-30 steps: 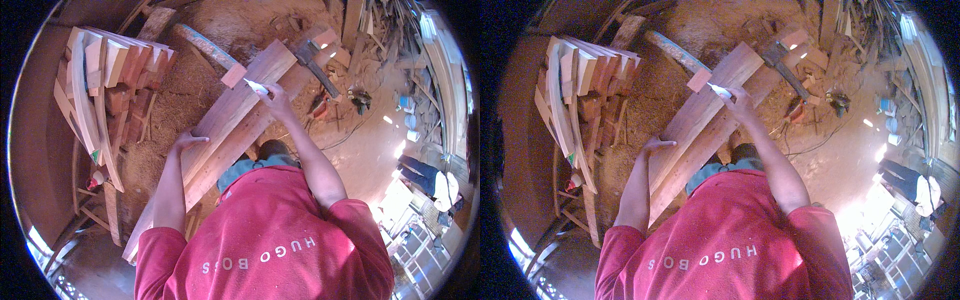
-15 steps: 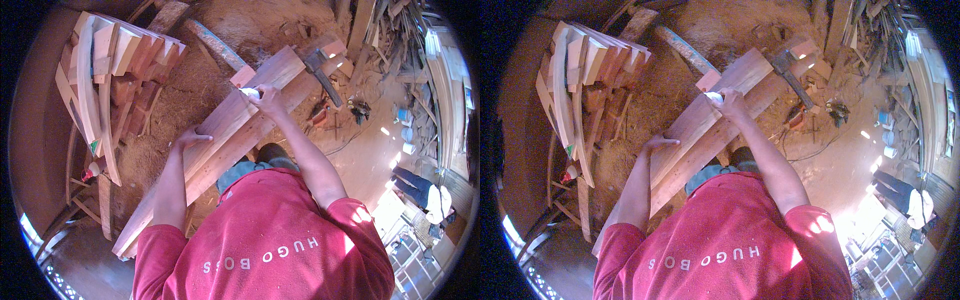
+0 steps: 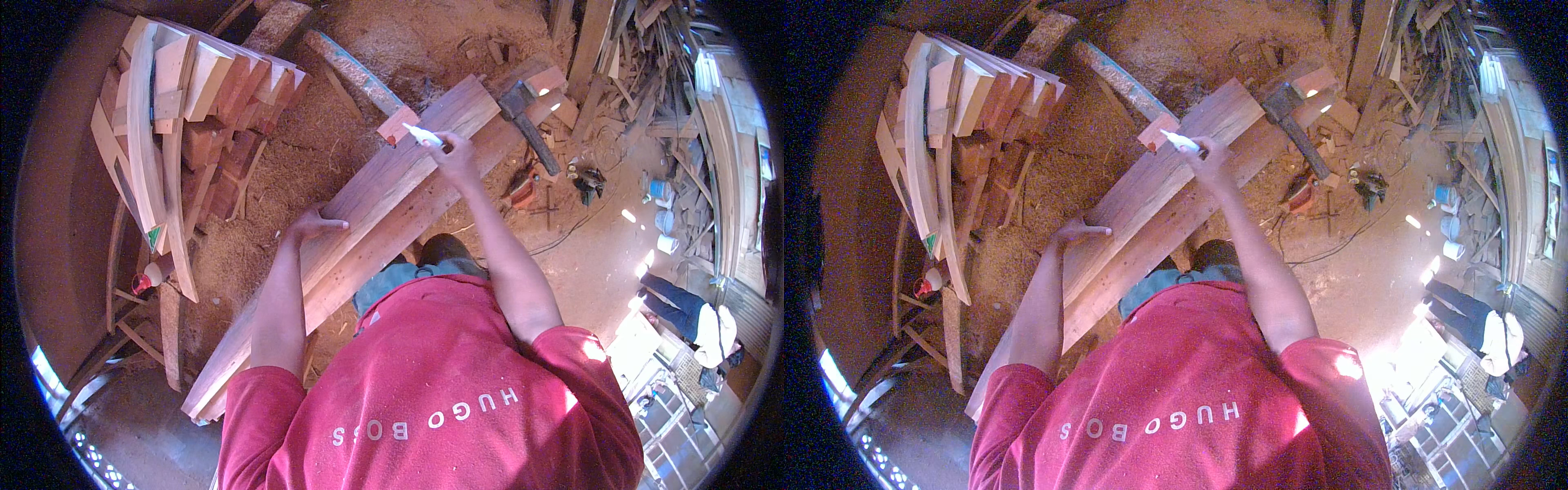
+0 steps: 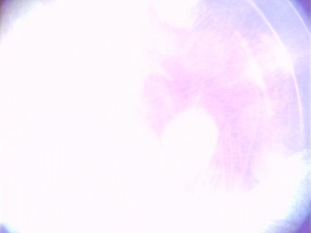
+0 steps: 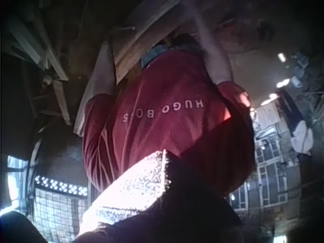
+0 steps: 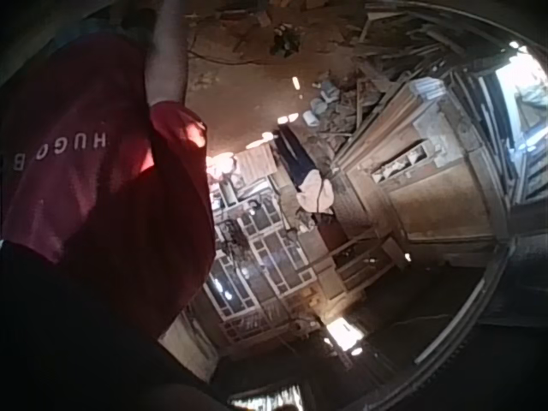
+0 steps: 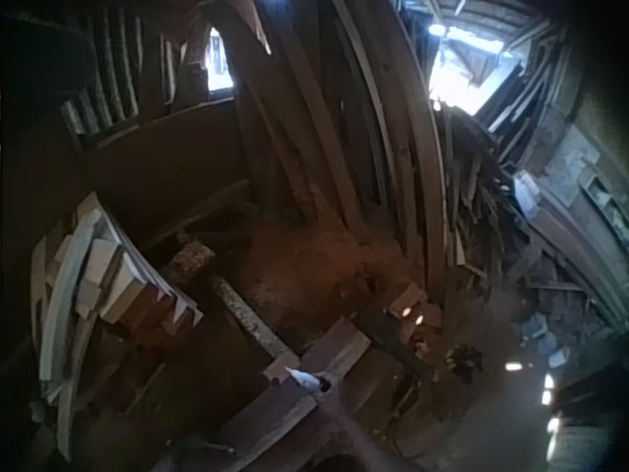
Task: The person uses a wooden mallet to tap a small wood block into a slot on a long wooden beam, then applies glue from a bottle into several pre-cut holes along the beam and inserts small wooden dowels into the holes.
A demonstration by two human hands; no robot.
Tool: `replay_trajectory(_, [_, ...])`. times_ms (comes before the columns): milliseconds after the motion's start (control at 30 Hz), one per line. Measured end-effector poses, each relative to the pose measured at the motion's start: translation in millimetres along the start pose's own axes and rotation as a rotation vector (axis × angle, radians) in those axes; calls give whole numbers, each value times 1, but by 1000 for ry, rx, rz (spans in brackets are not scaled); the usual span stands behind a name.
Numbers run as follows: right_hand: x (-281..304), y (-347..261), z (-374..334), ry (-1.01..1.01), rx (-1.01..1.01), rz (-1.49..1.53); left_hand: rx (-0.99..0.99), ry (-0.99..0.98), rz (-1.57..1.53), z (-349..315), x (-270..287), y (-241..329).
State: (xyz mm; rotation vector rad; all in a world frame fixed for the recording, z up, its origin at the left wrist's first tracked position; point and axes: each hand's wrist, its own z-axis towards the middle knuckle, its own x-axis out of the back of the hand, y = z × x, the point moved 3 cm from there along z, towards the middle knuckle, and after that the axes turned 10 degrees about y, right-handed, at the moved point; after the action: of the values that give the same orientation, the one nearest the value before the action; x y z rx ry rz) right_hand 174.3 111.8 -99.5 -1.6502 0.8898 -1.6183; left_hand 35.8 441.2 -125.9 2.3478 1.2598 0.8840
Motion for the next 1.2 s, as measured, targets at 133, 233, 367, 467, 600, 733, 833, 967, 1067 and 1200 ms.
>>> replay_trajectory(133, [7,56,-3,40,-162,319,38,-15,43,9,-2,-12])
replay_trajectory(233, [19,63,-11,91,-254,395,-75,44,-42,14,-7,-22])
replay_trajectory(367, [28,89,-17,128,-187,363,-57,39,-45,31,-12,-47])
replay_trajectory(467, [35,91,-25,96,-242,330,-49,96,97,23,-8,-32])
replay_trajectory(600, [36,86,-28,141,-258,314,-79,28,21,20,-7,-22])
replay_trajectory(733, [33,52,-21,134,-130,204,-68,7,13,26,-7,-51])
replay_trajectory(833, [35,52,-16,106,-106,143,17,-35,69,22,-7,-29])
replay_trajectory(967, [28,28,-11,56,-27,-39,-11,-44,-31,10,-4,-19])
replay_trajectory(1067, [15,30,-10,41,34,-20,16,-26,43,0,-1,1])
replay_trajectory(1200, [2,13,-10,-64,44,-45,-12,19,29,3,-1,-14])
